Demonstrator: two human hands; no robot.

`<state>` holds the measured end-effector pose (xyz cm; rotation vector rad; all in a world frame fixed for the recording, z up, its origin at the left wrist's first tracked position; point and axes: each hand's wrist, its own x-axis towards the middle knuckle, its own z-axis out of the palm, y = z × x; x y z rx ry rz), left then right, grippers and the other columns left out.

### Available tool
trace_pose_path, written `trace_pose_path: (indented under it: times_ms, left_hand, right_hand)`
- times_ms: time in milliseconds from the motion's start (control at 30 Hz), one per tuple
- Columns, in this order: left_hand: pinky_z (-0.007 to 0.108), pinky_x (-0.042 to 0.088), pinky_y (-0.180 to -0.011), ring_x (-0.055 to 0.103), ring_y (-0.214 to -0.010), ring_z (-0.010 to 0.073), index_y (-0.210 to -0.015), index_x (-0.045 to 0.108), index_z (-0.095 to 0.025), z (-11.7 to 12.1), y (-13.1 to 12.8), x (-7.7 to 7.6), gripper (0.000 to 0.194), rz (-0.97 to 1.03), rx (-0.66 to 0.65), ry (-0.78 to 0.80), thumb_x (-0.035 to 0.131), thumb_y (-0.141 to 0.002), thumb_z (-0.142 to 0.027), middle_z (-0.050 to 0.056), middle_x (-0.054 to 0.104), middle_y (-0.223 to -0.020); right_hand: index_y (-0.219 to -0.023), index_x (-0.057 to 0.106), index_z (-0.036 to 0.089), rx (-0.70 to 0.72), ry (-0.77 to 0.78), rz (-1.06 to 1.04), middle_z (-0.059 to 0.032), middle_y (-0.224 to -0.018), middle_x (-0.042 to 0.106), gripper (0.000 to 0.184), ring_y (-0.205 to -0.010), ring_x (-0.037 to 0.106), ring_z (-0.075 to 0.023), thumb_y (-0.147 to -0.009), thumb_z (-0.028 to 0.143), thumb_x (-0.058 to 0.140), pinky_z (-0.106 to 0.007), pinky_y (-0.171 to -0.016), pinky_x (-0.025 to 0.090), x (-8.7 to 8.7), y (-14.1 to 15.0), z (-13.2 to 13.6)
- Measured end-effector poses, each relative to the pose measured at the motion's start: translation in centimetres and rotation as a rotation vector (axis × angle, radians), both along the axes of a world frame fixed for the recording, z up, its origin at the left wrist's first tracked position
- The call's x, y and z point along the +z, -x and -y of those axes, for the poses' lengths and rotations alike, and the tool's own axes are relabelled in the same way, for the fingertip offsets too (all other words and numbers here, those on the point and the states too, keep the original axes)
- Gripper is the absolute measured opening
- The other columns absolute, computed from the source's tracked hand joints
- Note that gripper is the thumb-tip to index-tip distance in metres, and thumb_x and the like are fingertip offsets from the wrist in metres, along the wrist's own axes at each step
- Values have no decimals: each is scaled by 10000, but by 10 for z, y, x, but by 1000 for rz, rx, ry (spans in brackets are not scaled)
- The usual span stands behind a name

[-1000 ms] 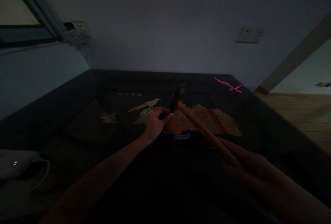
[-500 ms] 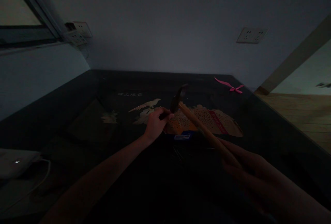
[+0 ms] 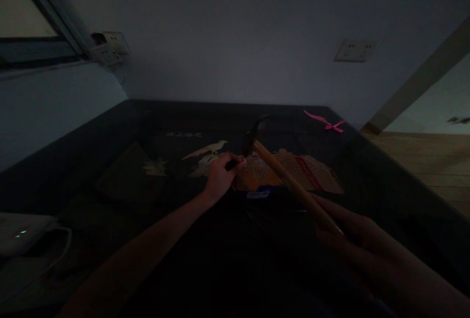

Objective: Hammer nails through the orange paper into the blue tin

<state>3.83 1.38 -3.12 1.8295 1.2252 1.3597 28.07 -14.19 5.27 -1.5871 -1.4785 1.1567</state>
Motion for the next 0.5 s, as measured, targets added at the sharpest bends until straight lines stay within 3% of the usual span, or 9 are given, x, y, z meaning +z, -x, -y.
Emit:
trace_pose_path:
  times_ms: [267, 433, 500]
  left_hand:
    - [285, 497, -704, 643, -734, 172, -765, 672, -168, -1, 0, -2, 59, -45, 8, -46, 659, -795, -216, 22, 695, -758]
    - [285, 505, -698, 648, -732, 171, -767, 672, -169, -1, 0, 0, 50, -58, 12, -13, 662, -786, -215, 21, 702, -773]
    - [287, 506, -705, 652, -749, 174, -776, 676, -170, 0, 0, 0, 53, -67, 11, -13, 661, -789, -219, 23, 704, -783]
  right_hand:
    - [-1272, 634, 300, 46, 20, -33, 5, -561, 662, 506, -626, 692, -245, -777, 399, 671, -338, -579, 619, 7, 5, -3]
    - [-1273, 633, 290, 42, -6, 54, -48, -867, 746, 528, -877, 692, -285, -763, 409, 693, -363, -724, 603, 3, 2, -6]
    - [-1291, 615, 292, 60, 26, 50, -57, -954, 736, 540, -902, 682, -280, -774, 432, 684, -350, -715, 602, -2, -1, -6]
